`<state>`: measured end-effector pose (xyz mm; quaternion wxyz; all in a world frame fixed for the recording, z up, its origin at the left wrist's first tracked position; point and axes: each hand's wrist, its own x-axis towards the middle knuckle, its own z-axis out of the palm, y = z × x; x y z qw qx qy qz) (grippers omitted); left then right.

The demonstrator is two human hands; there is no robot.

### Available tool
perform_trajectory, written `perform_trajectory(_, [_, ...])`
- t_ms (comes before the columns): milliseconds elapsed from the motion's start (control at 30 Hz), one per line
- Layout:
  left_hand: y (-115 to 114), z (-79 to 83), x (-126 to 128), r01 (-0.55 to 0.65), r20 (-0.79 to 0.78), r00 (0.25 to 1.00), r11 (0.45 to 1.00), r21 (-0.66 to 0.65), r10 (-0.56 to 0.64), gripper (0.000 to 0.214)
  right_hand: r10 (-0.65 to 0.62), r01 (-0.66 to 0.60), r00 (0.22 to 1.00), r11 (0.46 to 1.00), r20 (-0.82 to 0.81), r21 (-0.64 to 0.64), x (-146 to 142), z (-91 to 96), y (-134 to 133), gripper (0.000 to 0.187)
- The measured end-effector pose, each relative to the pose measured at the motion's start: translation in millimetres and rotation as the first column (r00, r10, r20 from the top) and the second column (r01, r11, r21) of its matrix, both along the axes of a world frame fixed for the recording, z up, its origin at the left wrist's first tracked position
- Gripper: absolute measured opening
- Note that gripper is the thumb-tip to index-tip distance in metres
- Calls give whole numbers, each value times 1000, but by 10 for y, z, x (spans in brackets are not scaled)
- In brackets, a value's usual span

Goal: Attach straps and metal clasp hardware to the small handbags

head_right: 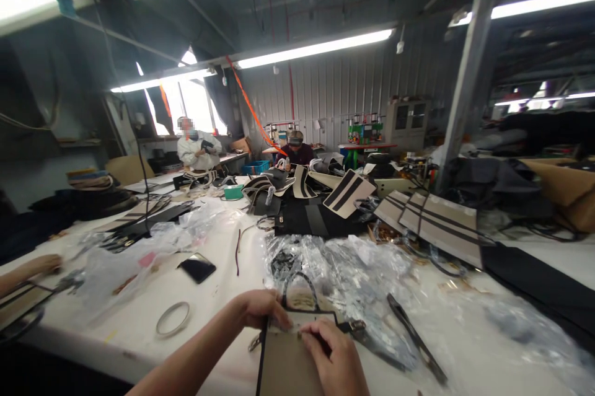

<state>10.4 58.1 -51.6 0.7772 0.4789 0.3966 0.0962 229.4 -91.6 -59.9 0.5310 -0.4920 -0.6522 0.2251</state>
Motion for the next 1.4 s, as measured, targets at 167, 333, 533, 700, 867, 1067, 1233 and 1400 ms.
perform_trajectory(167, [111,-48,85,197,96,976,980,1,-196,38,24,-23,1000,999,12,-29,58,-122,58,33])
perform_trajectory(333, [117,-58,131,206,42,978,978,7,-207,46,3,-3,1000,1000,-5,-14,39,-130,47,29])
perform_trajectory(533, [-201,245,27,162,75,982,980,117,-171,46,-38,30,997,993,-72,-112,-12,147,-107,25])
perform_trajectory(700, [-216,367,33,180,47,982,981,73,-183,49,-42,-3,986,964,-163,-266,49,101,-43,30])
perform_trajectory(867, [-276,401,56,129,37,991,990,62,-132,52,18,-68,989,939,-147,-338,104,194,37,28])
perform_trajectory(1067, [-319,396,39,123,97,986,985,119,-134,49,72,-70,997,930,-9,-360,201,542,171,24])
perform_trajectory(1233, [-308,353,46,77,29,996,991,108,-80,52,198,-126,969,909,145,-397,192,606,223,18])
perform_trajectory(1400, [-310,362,45,83,34,996,990,113,-87,52,173,-89,945,953,277,-291,100,548,230,20])
